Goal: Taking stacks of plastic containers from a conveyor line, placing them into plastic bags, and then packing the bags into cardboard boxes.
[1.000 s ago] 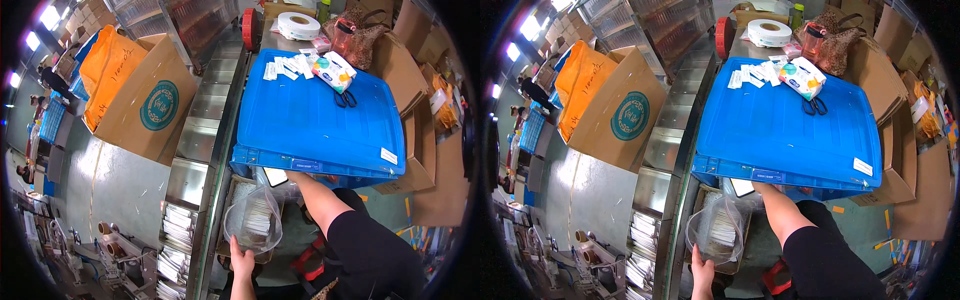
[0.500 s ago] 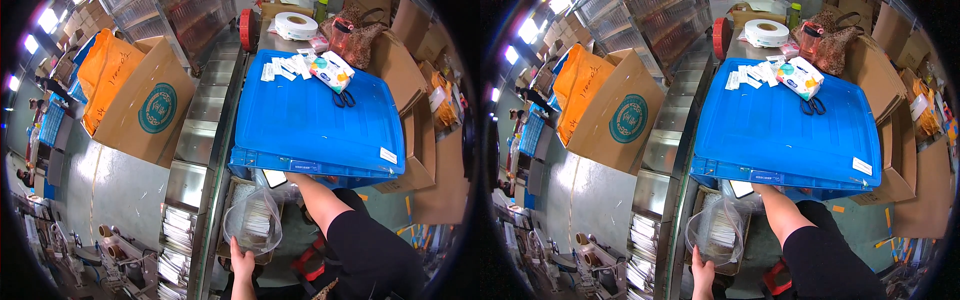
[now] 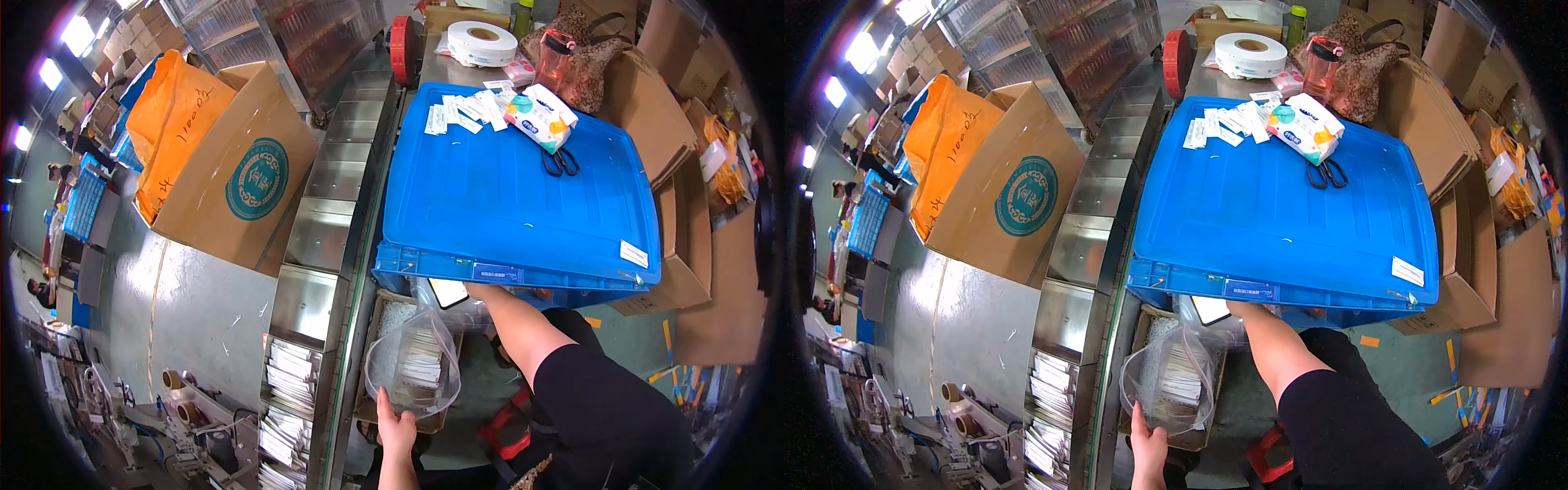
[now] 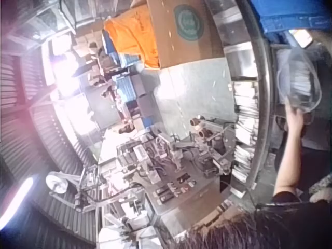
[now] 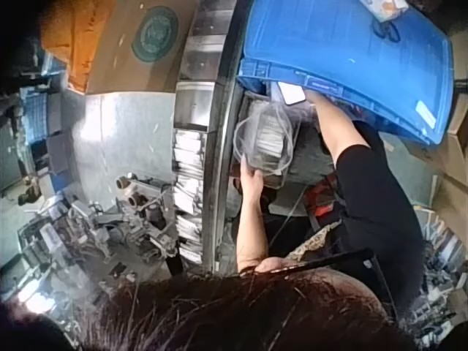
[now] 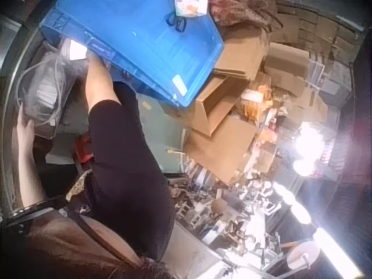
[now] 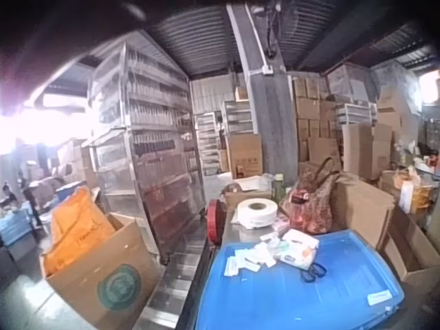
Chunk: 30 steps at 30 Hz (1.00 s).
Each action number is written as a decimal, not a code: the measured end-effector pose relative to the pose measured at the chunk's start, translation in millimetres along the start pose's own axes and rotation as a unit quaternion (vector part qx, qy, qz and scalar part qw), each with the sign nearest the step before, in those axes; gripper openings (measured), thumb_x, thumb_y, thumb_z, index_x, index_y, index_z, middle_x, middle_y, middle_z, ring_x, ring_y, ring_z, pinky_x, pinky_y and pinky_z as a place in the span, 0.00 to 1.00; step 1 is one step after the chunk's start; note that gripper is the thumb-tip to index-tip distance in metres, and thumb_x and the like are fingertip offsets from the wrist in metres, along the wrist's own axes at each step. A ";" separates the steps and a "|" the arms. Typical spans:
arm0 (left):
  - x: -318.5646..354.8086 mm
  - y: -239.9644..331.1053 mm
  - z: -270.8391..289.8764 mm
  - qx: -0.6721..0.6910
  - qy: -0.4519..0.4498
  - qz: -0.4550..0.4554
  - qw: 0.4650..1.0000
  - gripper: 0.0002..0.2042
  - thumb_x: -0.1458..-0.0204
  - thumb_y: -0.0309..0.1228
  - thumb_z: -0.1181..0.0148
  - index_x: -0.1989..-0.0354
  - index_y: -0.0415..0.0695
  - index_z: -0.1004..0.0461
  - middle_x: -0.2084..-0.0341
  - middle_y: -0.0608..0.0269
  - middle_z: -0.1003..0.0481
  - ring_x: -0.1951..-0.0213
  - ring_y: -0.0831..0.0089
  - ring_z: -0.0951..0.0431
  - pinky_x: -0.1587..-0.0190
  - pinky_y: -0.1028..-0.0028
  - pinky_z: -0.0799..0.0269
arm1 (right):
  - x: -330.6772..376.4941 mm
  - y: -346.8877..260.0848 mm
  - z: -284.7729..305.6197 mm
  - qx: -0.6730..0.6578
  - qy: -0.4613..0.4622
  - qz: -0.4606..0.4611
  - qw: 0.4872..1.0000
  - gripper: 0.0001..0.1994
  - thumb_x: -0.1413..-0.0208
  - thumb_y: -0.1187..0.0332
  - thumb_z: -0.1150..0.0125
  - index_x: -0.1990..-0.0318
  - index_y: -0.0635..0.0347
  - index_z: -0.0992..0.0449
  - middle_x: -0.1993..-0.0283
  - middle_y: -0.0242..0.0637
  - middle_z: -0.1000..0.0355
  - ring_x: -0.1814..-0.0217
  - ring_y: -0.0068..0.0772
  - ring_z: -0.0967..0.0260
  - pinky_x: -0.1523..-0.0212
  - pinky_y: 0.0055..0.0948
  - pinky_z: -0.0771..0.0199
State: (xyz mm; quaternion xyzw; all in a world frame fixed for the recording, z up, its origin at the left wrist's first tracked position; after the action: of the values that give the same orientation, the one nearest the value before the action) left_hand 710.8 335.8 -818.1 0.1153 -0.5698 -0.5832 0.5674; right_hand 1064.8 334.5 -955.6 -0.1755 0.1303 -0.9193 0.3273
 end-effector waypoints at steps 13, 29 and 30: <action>-4.2 -14.6 -1.8 0.004 -0.001 -0.027 1.000 0.35 0.64 0.19 0.52 0.40 0.36 0.49 0.41 0.44 0.48 0.39 0.56 0.47 0.40 0.71 0.49 | 1.5 -2.4 2.1 0.014 0.053 0.034 0.998 0.20 0.43 0.60 0.59 0.45 0.55 0.37 0.41 0.52 0.43 0.40 0.54 0.45 0.43 0.50 0.45; -4.7 -15.7 -1.8 -0.018 0.004 -0.030 0.999 0.35 0.63 0.19 0.52 0.40 0.36 0.49 0.41 0.44 0.47 0.40 0.58 0.44 0.43 0.73 0.45 | 6.0 -16.1 21.0 -0.030 -0.006 0.035 0.999 0.20 0.46 0.56 0.55 0.48 0.53 0.34 0.42 0.50 0.41 0.41 0.52 0.43 0.43 0.48 0.44; -4.6 -14.4 -1.8 -0.016 0.005 -0.038 0.999 0.35 0.63 0.19 0.52 0.40 0.36 0.49 0.41 0.44 0.47 0.40 0.57 0.44 0.43 0.72 0.45 | 6.5 -16.8 21.7 -0.030 -0.006 0.035 0.999 0.20 0.46 0.56 0.55 0.48 0.53 0.34 0.42 0.50 0.41 0.41 0.52 0.43 0.43 0.48 0.44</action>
State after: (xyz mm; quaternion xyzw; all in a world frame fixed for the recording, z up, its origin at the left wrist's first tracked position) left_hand 706.1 334.3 -832.5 0.1307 -0.5526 -0.6126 0.5498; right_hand 1059.6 340.3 -928.5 -0.1862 0.1617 -0.9018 0.3550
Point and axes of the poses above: each hand's wrist, its own x-axis away from the middle knuckle, its own z-axis out of the back of the hand, y = z × x, the point moved 2 cm from there along -x, towards the middle knuckle
